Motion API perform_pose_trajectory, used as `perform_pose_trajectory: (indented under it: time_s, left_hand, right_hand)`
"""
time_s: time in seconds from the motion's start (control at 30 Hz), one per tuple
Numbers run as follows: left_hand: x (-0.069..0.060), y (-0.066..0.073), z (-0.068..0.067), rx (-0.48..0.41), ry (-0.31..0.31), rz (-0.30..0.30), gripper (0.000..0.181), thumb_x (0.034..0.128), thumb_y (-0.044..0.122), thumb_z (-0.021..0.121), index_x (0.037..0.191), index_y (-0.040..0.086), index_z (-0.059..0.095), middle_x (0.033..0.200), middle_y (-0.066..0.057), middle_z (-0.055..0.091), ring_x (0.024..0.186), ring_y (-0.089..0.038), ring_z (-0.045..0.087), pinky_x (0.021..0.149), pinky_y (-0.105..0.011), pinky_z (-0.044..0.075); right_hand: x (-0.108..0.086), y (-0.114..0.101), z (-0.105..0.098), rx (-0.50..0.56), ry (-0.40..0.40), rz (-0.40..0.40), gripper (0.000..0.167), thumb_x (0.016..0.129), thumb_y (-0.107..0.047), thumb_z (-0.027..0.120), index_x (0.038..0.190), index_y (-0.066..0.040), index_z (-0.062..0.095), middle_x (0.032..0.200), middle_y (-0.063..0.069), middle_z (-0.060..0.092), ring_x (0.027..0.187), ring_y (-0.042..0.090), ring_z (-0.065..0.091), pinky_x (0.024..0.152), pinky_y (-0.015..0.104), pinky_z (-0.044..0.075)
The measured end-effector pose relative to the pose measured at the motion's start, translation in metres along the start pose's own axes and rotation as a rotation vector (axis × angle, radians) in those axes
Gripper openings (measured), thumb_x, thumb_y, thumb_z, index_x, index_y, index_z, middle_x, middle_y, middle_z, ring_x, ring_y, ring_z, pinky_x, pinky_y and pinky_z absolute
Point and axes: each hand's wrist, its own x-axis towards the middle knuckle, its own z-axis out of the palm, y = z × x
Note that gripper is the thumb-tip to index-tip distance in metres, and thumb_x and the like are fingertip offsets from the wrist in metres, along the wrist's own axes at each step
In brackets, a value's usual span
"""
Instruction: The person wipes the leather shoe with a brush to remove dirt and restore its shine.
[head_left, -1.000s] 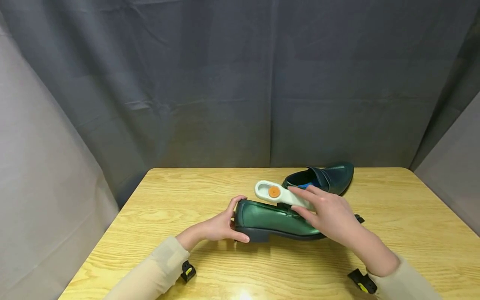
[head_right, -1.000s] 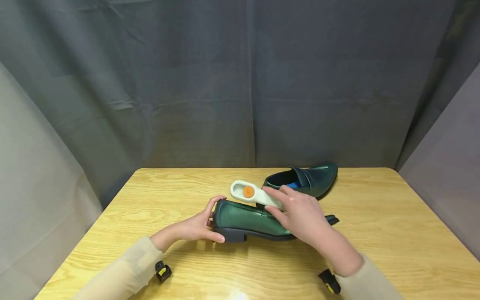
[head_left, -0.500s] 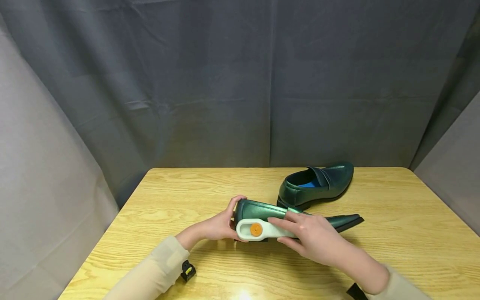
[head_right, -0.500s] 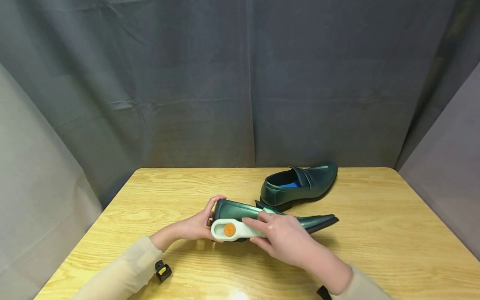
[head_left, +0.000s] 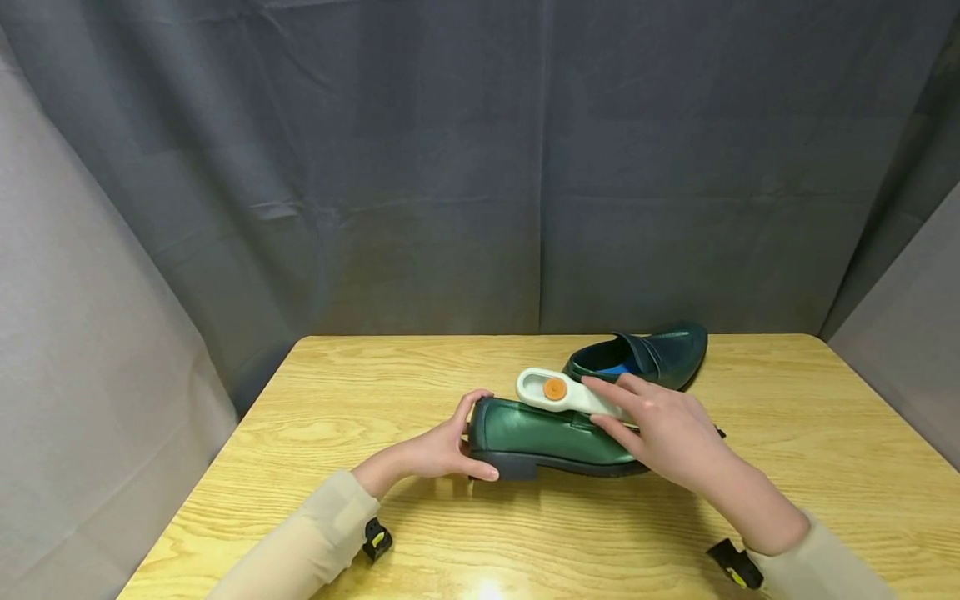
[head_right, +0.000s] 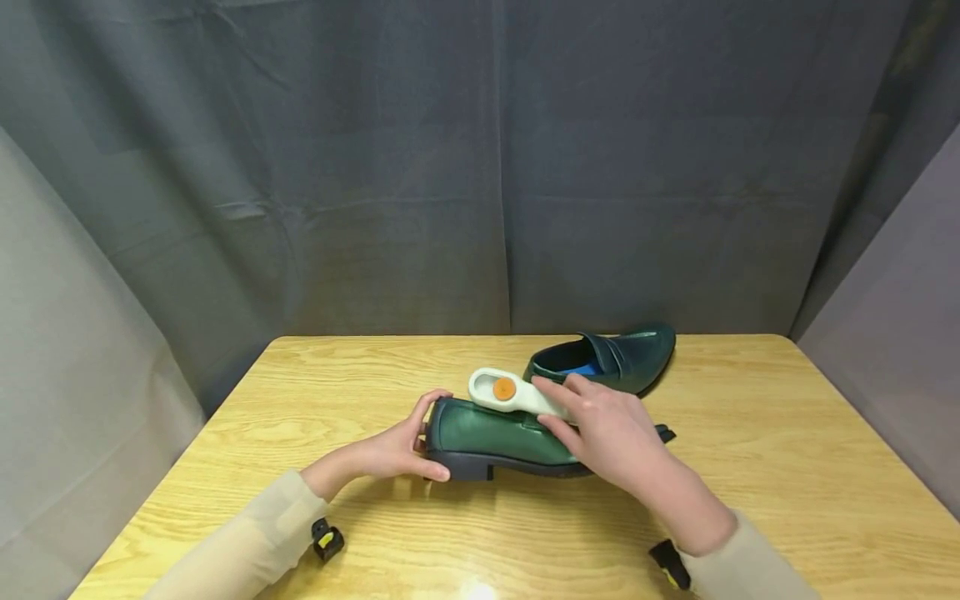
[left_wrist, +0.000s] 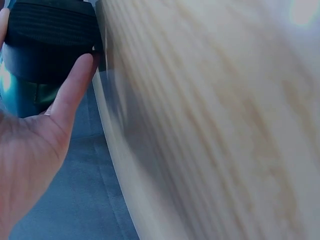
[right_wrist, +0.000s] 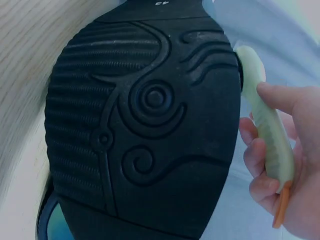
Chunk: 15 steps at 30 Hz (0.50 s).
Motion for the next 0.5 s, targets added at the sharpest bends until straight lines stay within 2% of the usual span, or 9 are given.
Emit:
perform_pose_trajectory:
  time_s: [0.2, 0.3, 0.5]
  left_hand:
    - [0.000, 0.000, 0.000, -0.011, -0.001, 0.010, 0.098, 0.0825, 0.013, 0.079, 0.148, 0.032, 0.009, 0.133, -0.019, 0.037, 0.101, -0.027, 0.061, 0.088, -0.035, 0.048]
    - [0.000, 0.000, 0.000, -0.006, -0.004, 0.016, 0.099, 0.0828, 0.013, 0.079, 0.149, 0.029, 0.008, 0.134, -0.017, 0.036, 0.101, -0.026, 0.061, 0.088, -0.035, 0.048]
    - [0.000, 0.000, 0.000, 0.014, -0.006, 0.033, 0.102, 0.0807, 0.008, 0.080, 0.149, 0.025, 0.006, 0.133, -0.015, 0.036, 0.099, -0.025, 0.060, 0.089, -0.034, 0.046]
  right_hand:
    - [0.000, -0.003, -0.002, -0.001, 0.045, 0.017, 0.049, 0.080, -0.025, 0.080, 0.126, -0.016, 0.066, 0.076, -0.008, 0.046, 0.052, 0.001, 0.033, 0.041, 0.019, 0.026]
    - [-0.002, -0.011, -0.001, 0.042, -0.004, -0.008, 0.049, 0.078, -0.025, 0.081, 0.125, -0.018, 0.066, 0.079, -0.009, 0.049, 0.052, -0.001, 0.032, 0.042, 0.019, 0.026]
    - [-0.009, -0.024, 0.005, 0.163, -0.138, -0.165, 0.045, 0.082, -0.027, 0.078, 0.125, -0.019, 0.067, 0.092, -0.005, 0.060, 0.059, -0.002, 0.042, 0.049, 0.017, 0.035]
